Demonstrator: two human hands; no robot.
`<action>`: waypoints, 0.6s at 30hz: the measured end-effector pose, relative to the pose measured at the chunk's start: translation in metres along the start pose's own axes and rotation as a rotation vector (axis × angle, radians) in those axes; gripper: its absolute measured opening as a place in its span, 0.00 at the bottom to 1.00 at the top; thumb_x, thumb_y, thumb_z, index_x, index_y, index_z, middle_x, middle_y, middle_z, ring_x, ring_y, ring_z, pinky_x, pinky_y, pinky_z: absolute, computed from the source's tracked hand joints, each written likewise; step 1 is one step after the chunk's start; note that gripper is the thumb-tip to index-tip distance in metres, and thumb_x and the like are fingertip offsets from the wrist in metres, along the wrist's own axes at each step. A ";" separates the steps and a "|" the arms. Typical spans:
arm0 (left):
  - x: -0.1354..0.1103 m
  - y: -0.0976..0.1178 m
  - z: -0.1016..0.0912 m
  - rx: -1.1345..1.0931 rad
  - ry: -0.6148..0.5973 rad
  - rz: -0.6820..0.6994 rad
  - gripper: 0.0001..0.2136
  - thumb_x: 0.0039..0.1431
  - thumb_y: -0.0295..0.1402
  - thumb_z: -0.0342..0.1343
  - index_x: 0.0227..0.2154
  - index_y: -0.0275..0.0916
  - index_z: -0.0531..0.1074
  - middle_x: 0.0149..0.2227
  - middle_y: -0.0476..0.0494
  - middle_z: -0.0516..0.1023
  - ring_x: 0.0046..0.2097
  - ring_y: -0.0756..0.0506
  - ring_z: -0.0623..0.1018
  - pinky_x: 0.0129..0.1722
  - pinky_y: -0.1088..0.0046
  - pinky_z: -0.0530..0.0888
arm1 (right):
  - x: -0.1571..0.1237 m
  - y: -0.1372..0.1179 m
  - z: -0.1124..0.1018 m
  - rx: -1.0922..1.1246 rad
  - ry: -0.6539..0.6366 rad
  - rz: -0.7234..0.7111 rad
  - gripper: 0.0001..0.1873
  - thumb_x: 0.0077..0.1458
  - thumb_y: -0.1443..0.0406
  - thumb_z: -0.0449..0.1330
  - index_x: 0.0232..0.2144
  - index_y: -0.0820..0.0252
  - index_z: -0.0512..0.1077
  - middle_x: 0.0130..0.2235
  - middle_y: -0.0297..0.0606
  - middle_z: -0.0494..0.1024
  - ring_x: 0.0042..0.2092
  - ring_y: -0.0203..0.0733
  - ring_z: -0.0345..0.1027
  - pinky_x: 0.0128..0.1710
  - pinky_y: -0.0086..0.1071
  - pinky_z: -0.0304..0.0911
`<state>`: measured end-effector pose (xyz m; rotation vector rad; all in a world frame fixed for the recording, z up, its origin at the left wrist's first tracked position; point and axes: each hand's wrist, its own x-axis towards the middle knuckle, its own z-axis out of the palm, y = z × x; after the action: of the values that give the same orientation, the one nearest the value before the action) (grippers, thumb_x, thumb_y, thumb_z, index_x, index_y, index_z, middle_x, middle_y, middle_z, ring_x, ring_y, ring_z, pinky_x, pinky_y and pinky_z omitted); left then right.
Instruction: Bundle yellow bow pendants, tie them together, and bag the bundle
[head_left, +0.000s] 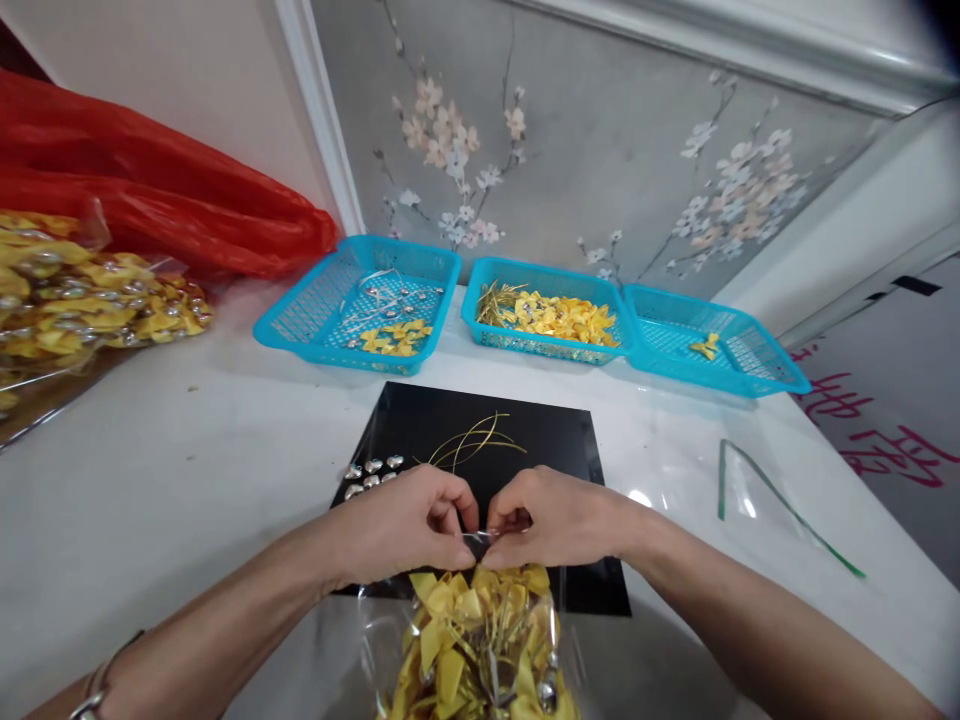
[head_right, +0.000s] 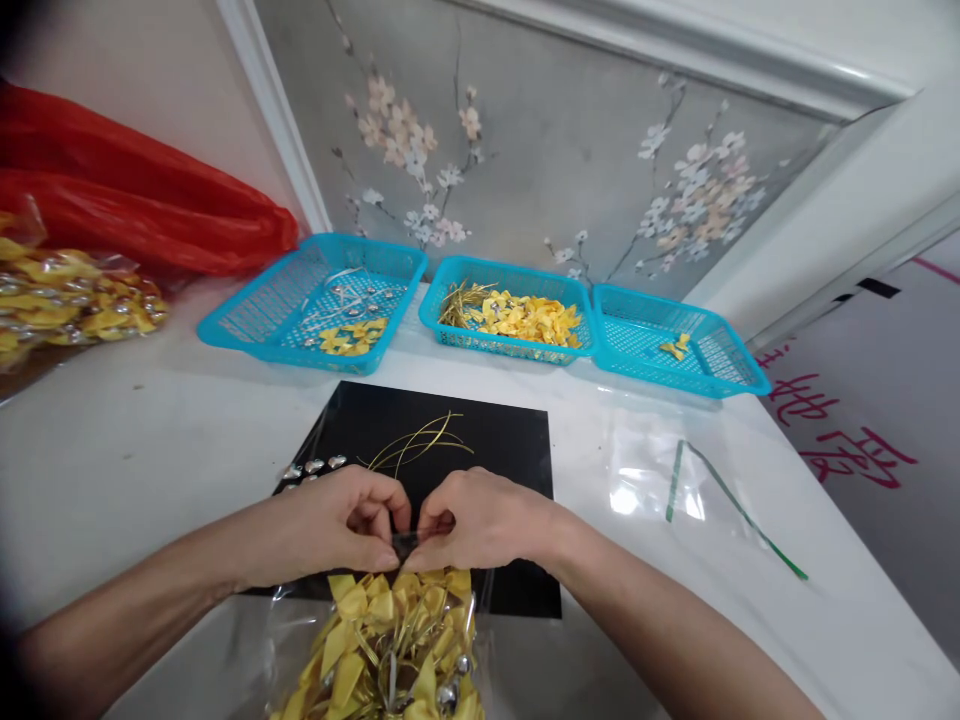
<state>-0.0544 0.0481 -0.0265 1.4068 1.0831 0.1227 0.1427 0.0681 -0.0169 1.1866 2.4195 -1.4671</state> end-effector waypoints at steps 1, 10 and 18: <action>0.000 0.000 0.000 -0.006 0.000 -0.002 0.10 0.44 0.32 0.59 0.31 0.36 0.70 0.25 0.50 0.76 0.26 0.50 0.72 0.25 0.76 0.63 | -0.001 0.001 0.000 0.014 -0.011 0.005 0.10 0.45 0.59 0.62 0.25 0.60 0.74 0.23 0.28 0.70 0.25 0.30 0.60 0.22 0.22 0.51; -0.006 0.001 -0.003 -0.011 0.013 -0.005 0.09 0.45 0.31 0.59 0.31 0.37 0.69 0.25 0.51 0.74 0.28 0.49 0.72 0.26 0.75 0.63 | -0.017 0.027 -0.006 0.121 -0.011 0.049 0.09 0.46 0.62 0.61 0.28 0.63 0.75 0.24 0.32 0.71 0.26 0.31 0.60 0.23 0.22 0.52; -0.007 0.007 -0.003 0.010 -0.006 0.002 0.08 0.46 0.31 0.59 0.31 0.36 0.69 0.26 0.50 0.74 0.29 0.49 0.72 0.27 0.75 0.64 | -0.032 0.028 -0.008 0.122 0.022 0.062 0.07 0.48 0.66 0.59 0.29 0.63 0.76 0.24 0.32 0.70 0.25 0.30 0.57 0.22 0.22 0.51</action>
<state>-0.0563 0.0470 -0.0160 1.4160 1.0784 0.1144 0.1855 0.0632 -0.0194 1.2953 2.3137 -1.6119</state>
